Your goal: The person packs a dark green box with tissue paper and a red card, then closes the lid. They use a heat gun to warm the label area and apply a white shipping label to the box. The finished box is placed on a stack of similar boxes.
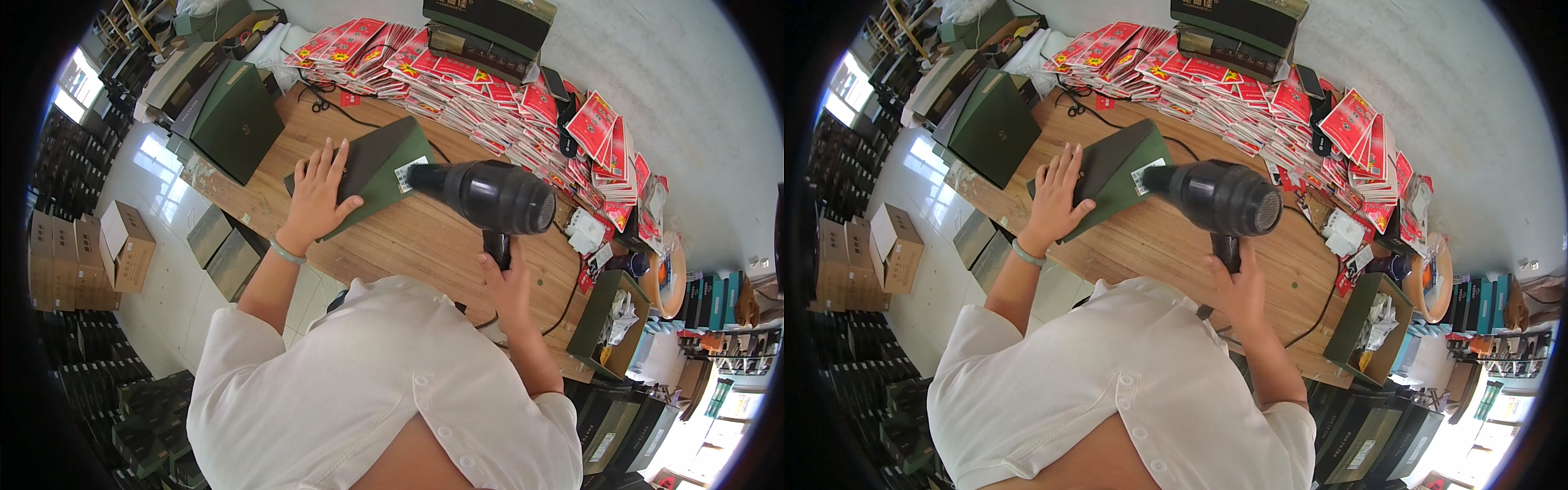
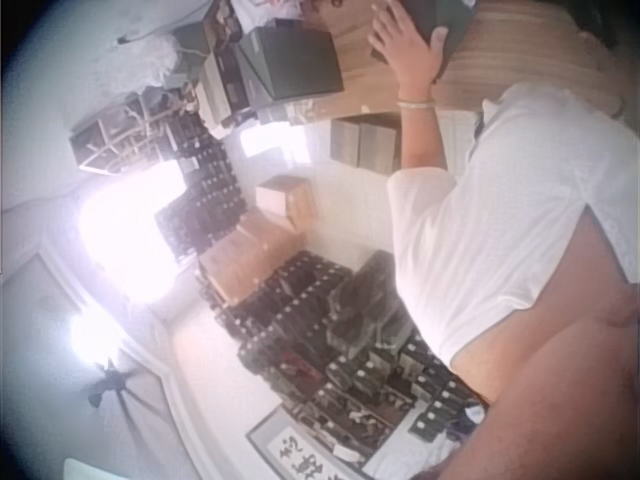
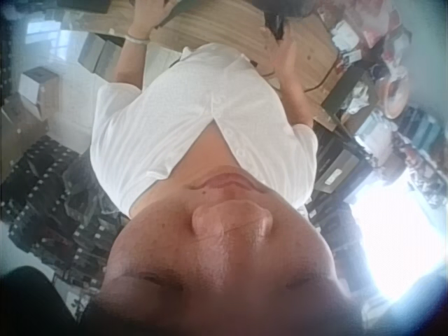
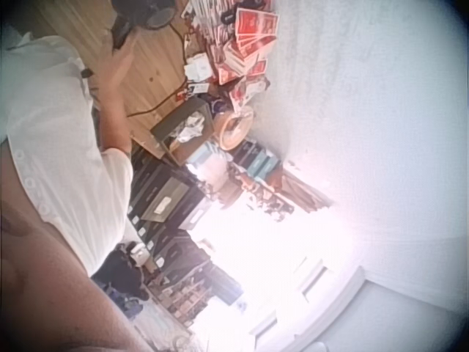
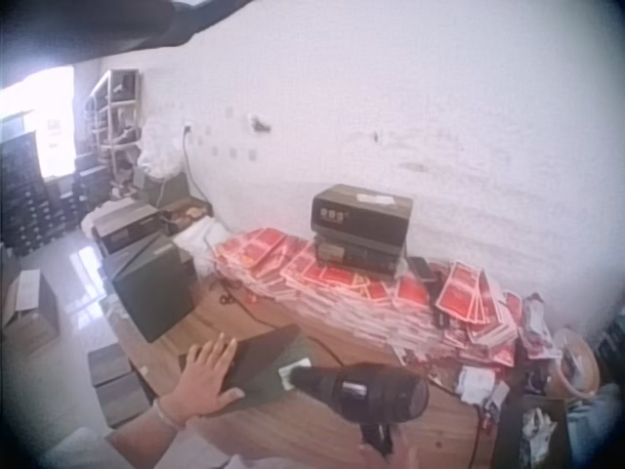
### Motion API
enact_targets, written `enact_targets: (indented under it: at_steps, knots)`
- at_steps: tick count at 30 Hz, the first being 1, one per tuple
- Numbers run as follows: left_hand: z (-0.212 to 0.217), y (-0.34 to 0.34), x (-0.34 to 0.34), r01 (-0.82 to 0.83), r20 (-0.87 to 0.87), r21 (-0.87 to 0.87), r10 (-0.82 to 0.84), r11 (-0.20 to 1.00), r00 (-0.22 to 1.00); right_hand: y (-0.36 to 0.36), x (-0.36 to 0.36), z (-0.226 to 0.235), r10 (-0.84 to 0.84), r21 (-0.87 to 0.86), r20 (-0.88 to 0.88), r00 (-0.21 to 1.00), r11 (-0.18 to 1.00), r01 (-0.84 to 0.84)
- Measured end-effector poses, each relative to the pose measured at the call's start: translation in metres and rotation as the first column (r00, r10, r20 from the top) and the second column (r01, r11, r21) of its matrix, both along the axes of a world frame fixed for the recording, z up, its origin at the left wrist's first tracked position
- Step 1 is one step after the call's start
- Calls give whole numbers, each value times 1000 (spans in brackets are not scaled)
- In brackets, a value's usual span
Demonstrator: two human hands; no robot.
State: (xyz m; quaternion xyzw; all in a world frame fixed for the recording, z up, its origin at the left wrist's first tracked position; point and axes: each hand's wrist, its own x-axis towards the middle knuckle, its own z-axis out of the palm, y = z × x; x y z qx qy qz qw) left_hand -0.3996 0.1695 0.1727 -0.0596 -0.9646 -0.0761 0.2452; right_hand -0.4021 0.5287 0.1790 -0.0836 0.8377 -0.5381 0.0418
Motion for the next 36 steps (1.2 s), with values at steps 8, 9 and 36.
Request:
enact_targets:
  at_steps: [8, 9, 36]
  knots:
    - [0, 0, 2, 11, -5, 6, -11, 1000, 1000, -7, -15, 8, 51, 175, -289, 956, 985, 1]
    - [-1, 1, 1, 11, -3, 5, -11, 1000, 1000, -9, -16, 10, 19, 141, -206, 978, 990, 11]
    - [-1, 2, 3, 11, -24, 13, -11, 1000, 1000, -13, -17, 25, -31, 91, -86, 996, 995, 39]
